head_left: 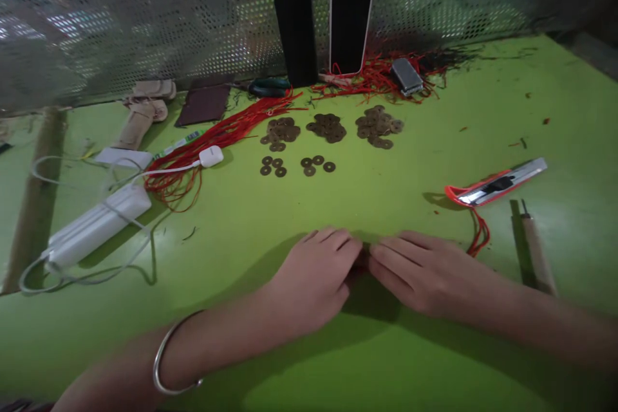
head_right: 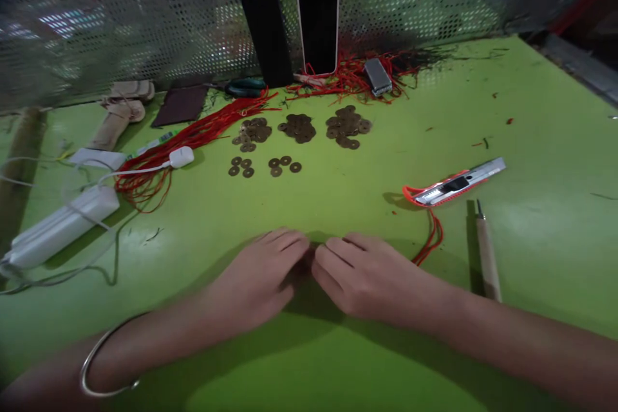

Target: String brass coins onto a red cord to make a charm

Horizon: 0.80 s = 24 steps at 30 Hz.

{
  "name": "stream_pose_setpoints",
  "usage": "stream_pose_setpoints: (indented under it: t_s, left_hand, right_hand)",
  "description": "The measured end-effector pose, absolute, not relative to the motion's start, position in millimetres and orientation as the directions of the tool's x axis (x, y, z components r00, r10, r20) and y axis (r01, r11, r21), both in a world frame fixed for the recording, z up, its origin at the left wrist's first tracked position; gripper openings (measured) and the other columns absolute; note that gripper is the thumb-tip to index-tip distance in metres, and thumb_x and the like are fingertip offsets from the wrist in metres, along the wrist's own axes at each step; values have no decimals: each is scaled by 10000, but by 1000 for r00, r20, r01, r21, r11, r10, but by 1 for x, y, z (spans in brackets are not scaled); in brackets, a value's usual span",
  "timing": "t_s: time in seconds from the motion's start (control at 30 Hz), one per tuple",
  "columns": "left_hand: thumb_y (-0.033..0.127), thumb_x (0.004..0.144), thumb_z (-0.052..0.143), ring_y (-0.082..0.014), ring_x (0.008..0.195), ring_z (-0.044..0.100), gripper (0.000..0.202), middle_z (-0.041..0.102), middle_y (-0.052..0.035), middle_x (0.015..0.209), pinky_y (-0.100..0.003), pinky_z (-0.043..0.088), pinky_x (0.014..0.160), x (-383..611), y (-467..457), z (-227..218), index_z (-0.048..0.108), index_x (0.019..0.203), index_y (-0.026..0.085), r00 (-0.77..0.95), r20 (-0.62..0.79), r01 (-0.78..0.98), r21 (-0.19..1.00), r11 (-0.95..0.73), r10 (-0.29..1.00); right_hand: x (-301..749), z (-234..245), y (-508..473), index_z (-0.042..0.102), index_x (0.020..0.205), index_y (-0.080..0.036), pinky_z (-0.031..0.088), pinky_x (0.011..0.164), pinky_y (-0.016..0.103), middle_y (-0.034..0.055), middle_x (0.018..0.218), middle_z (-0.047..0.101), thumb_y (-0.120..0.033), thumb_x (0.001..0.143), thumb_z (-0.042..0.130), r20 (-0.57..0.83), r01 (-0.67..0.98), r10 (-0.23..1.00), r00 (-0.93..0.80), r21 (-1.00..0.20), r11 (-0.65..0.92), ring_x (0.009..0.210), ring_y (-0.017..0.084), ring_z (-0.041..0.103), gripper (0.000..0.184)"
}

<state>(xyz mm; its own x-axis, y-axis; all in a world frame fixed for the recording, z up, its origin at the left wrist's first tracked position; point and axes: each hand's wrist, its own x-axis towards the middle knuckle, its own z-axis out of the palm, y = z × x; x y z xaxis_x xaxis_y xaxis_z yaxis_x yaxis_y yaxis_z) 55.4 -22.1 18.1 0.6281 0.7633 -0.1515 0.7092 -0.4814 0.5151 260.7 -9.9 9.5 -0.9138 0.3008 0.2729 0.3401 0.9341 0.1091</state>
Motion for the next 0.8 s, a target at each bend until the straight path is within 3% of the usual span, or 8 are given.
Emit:
stream_pose_setpoints:
  t_s: [0.1,0.17,0.27,0.37,0.47,0.57,0.8]
  left_hand:
    - [37,700,515,-164,722,564,227,619,-14,800,-328,498,638,53,-21,18,552,856,198,586,-165,692,611,-384,793]
    - [54,711,549,-138,661,562,168,628,10,747,-281,485,571,52,-18,20,555,795,200,538,-227,673,696,-252,812]
    - [73,737,578,-106,618,571,123,646,29,725,-229,479,532,52,-13,26,562,760,193,501,-299,597,799,-74,812]
    - [74,751,596,-92,641,597,118,660,27,752,-206,507,564,53,-10,30,582,781,188,508,-313,510,860,12,802]
    - [110,788,602,-98,711,627,115,677,13,824,-219,540,635,54,-10,31,597,864,196,533,-292,431,901,42,794]
    - [158,815,606,-101,752,636,125,681,8,864,-233,551,678,54,-9,30,603,928,212,550,-240,382,924,15,800]
    - [226,764,690,-99,727,619,228,674,9,864,-215,542,633,52,-10,27,603,975,210,529,-64,458,861,-221,846]
  right_hand:
    - [261,8,-8,603,971,-139,524,657,334,102,908,676,-8,826,408,298,358,332,-895,33,933,785,198,622,276]
    - [261,7,-8,566,936,-144,521,604,325,94,862,673,-60,812,441,274,415,439,-856,-142,899,740,196,625,195]
    - [260,11,-8,494,951,-169,472,481,278,58,769,657,-178,819,487,122,520,641,-758,-479,707,601,164,602,133]
    - [258,17,-7,460,1019,-201,420,425,233,30,756,663,-275,901,439,-79,574,717,-692,-663,481,546,136,593,141]
    - [257,17,-6,501,863,-224,369,408,215,-10,652,627,-298,935,403,-168,568,706,-688,-730,380,485,113,555,143]
    - [257,16,-4,500,712,-215,331,417,220,-19,578,579,-276,930,415,-155,556,706,-691,-739,382,452,104,511,241]
    - [259,21,-1,541,711,-223,281,397,208,-34,524,511,-328,932,408,-155,546,747,-647,-778,310,428,97,448,279]
